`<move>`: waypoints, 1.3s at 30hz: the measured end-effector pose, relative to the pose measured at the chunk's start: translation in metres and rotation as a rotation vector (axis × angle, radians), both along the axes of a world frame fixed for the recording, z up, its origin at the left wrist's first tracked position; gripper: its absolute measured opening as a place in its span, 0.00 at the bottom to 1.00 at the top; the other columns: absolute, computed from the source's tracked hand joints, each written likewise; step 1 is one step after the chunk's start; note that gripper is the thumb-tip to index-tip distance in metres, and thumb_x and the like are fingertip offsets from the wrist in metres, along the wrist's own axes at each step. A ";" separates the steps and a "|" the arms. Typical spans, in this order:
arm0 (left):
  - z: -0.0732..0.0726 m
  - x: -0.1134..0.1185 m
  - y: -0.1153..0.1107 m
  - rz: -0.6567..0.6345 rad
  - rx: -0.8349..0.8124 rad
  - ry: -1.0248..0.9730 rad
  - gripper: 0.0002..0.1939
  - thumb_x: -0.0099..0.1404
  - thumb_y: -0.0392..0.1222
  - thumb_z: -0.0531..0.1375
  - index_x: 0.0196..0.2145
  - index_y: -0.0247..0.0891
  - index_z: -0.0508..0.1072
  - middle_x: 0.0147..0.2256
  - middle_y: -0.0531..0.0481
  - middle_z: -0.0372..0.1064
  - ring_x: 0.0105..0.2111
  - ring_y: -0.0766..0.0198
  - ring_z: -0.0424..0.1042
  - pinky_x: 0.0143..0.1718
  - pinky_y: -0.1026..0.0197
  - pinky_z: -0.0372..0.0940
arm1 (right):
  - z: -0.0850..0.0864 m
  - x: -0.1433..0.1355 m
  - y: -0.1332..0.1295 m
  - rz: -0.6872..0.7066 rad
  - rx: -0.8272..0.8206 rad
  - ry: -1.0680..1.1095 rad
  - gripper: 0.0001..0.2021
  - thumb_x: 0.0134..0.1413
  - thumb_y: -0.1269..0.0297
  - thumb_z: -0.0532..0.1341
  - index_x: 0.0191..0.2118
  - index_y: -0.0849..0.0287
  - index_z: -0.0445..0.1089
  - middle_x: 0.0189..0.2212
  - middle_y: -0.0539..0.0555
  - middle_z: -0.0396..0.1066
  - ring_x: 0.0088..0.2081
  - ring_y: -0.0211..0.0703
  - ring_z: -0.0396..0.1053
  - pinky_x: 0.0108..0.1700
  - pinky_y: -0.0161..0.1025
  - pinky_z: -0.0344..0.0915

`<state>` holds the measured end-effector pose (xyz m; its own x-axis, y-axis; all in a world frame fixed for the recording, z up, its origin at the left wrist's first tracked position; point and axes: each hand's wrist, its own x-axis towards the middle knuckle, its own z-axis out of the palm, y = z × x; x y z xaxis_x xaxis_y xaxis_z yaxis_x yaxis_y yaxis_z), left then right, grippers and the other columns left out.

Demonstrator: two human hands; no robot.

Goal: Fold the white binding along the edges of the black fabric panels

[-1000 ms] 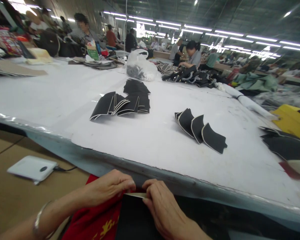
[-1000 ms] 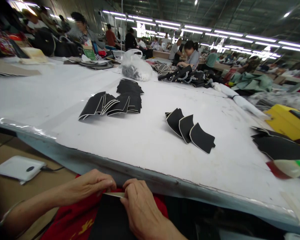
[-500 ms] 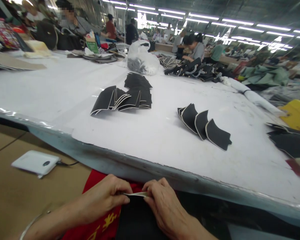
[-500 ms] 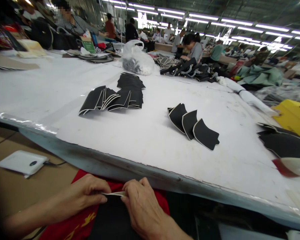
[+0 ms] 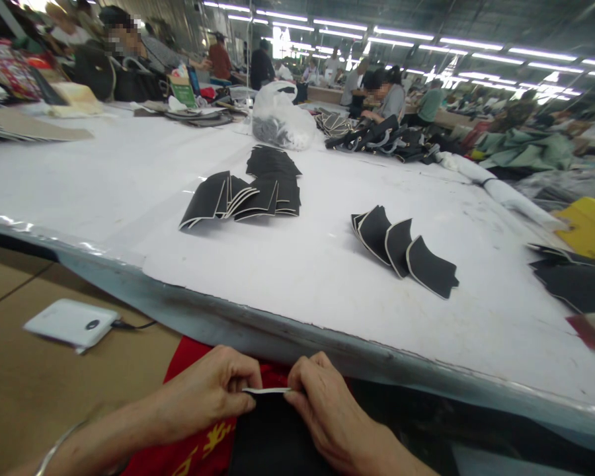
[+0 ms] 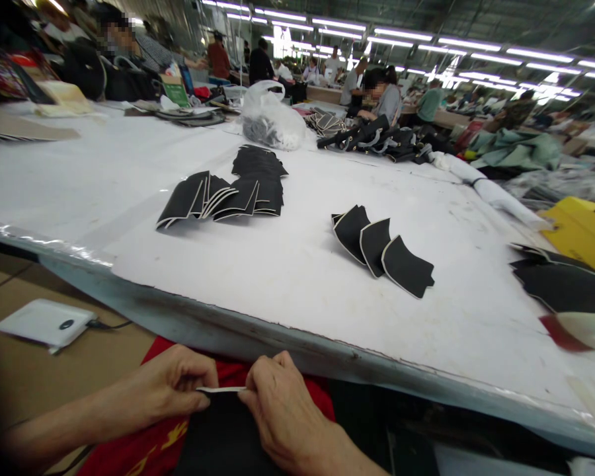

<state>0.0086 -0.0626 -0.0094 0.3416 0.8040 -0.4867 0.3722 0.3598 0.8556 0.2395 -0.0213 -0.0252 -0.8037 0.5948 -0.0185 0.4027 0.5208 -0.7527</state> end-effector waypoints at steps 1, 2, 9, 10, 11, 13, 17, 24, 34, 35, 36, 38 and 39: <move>0.000 0.000 0.000 -0.005 -0.007 -0.002 0.06 0.54 0.40 0.59 0.25 0.34 0.72 0.19 0.57 0.57 0.22 0.69 0.53 0.22 0.66 0.46 | 0.000 0.001 0.000 0.002 -0.003 0.000 0.06 0.67 0.70 0.51 0.35 0.56 0.56 0.33 0.52 0.63 0.37 0.44 0.58 0.40 0.41 0.58; 0.000 0.000 0.000 -0.007 -0.010 0.001 0.06 0.55 0.40 0.59 0.25 0.34 0.72 0.19 0.58 0.57 0.22 0.69 0.53 0.22 0.66 0.46 | -0.001 0.001 -0.001 0.004 -0.004 0.003 0.06 0.67 0.70 0.51 0.35 0.56 0.56 0.34 0.52 0.63 0.37 0.44 0.58 0.41 0.41 0.58; 0.003 0.005 0.003 -0.040 0.102 0.106 0.10 0.61 0.43 0.59 0.26 0.36 0.74 0.22 0.56 0.63 0.25 0.68 0.60 0.26 0.66 0.51 | -0.006 0.002 -0.001 0.002 0.081 0.061 0.07 0.67 0.70 0.50 0.34 0.56 0.55 0.32 0.52 0.62 0.35 0.44 0.57 0.38 0.41 0.57; 0.004 0.007 0.003 -0.056 0.137 0.130 0.10 0.62 0.42 0.59 0.26 0.37 0.75 0.23 0.56 0.66 0.26 0.67 0.63 0.28 0.67 0.52 | -0.007 0.002 0.000 0.007 0.110 0.071 0.07 0.66 0.71 0.49 0.34 0.56 0.55 0.31 0.52 0.62 0.34 0.43 0.57 0.38 0.41 0.57; 0.005 0.010 0.004 -0.076 0.171 0.154 0.09 0.63 0.41 0.58 0.28 0.38 0.76 0.25 0.56 0.68 0.28 0.67 0.66 0.29 0.67 0.54 | -0.007 0.001 0.000 0.012 0.142 0.081 0.07 0.66 0.71 0.49 0.34 0.56 0.54 0.31 0.51 0.62 0.33 0.43 0.57 0.37 0.40 0.56; 0.007 0.015 0.004 -0.120 0.225 0.181 0.09 0.65 0.41 0.58 0.31 0.40 0.78 0.30 0.55 0.73 0.32 0.65 0.69 0.33 0.68 0.56 | -0.008 0.000 -0.001 0.017 0.211 0.100 0.08 0.66 0.71 0.50 0.33 0.56 0.54 0.30 0.51 0.62 0.32 0.42 0.57 0.36 0.40 0.56; 0.012 0.023 0.003 -0.189 0.289 0.229 0.12 0.68 0.43 0.55 0.36 0.41 0.79 0.34 0.51 0.75 0.36 0.61 0.71 0.37 0.66 0.58 | -0.010 -0.001 -0.002 0.012 0.341 0.121 0.07 0.66 0.71 0.49 0.34 0.56 0.54 0.29 0.51 0.63 0.31 0.42 0.57 0.36 0.40 0.56; 0.013 0.029 0.002 -0.241 0.323 0.301 0.16 0.70 0.43 0.52 0.35 0.41 0.79 0.33 0.48 0.73 0.36 0.59 0.69 0.38 0.64 0.59 | -0.024 -0.003 -0.007 -0.007 0.555 0.158 0.09 0.67 0.71 0.48 0.32 0.57 0.56 0.26 0.49 0.62 0.27 0.39 0.57 0.36 0.41 0.54; 0.002 0.028 0.004 -0.237 0.263 0.183 0.13 0.70 0.43 0.53 0.40 0.46 0.79 0.37 0.53 0.73 0.40 0.62 0.69 0.41 0.65 0.56 | 0.002 0.017 0.001 -0.002 0.091 0.091 0.09 0.60 0.67 0.64 0.44 0.57 0.65 0.40 0.51 0.72 0.40 0.41 0.66 0.45 0.39 0.58; 0.002 0.027 0.004 -0.241 0.260 0.183 0.13 0.70 0.43 0.53 0.41 0.46 0.79 0.38 0.53 0.73 0.41 0.62 0.69 0.41 0.65 0.56 | 0.004 0.020 0.002 0.015 0.046 0.058 0.10 0.59 0.68 0.65 0.46 0.57 0.66 0.41 0.51 0.72 0.41 0.41 0.66 0.46 0.39 0.58; 0.003 0.027 0.005 -0.243 0.251 0.184 0.13 0.70 0.43 0.53 0.41 0.46 0.79 0.38 0.53 0.73 0.41 0.62 0.69 0.42 0.65 0.56 | 0.005 0.022 0.003 0.015 0.011 0.035 0.10 0.59 0.68 0.65 0.45 0.57 0.67 0.40 0.50 0.73 0.41 0.41 0.67 0.47 0.39 0.58; 0.004 0.028 0.005 -0.249 0.231 0.191 0.14 0.69 0.42 0.53 0.41 0.46 0.79 0.38 0.53 0.73 0.40 0.62 0.69 0.41 0.65 0.57 | 0.005 0.024 0.003 -0.027 -0.040 0.023 0.06 0.58 0.69 0.66 0.40 0.56 0.69 0.35 0.48 0.73 0.39 0.40 0.67 0.45 0.38 0.58; 0.006 0.028 0.005 -0.256 0.224 0.191 0.14 0.69 0.42 0.52 0.40 0.46 0.79 0.37 0.53 0.73 0.39 0.62 0.69 0.41 0.65 0.57 | 0.003 0.024 0.003 -0.053 -0.061 0.026 0.05 0.57 0.69 0.66 0.37 0.56 0.70 0.33 0.47 0.72 0.37 0.39 0.67 0.44 0.38 0.58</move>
<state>0.0371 -0.0571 -0.0039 0.4651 0.7980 -0.3832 0.5857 0.0472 0.8092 0.2632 -0.0178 -0.0217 -0.7716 0.6351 -0.0355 0.4083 0.4516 -0.7933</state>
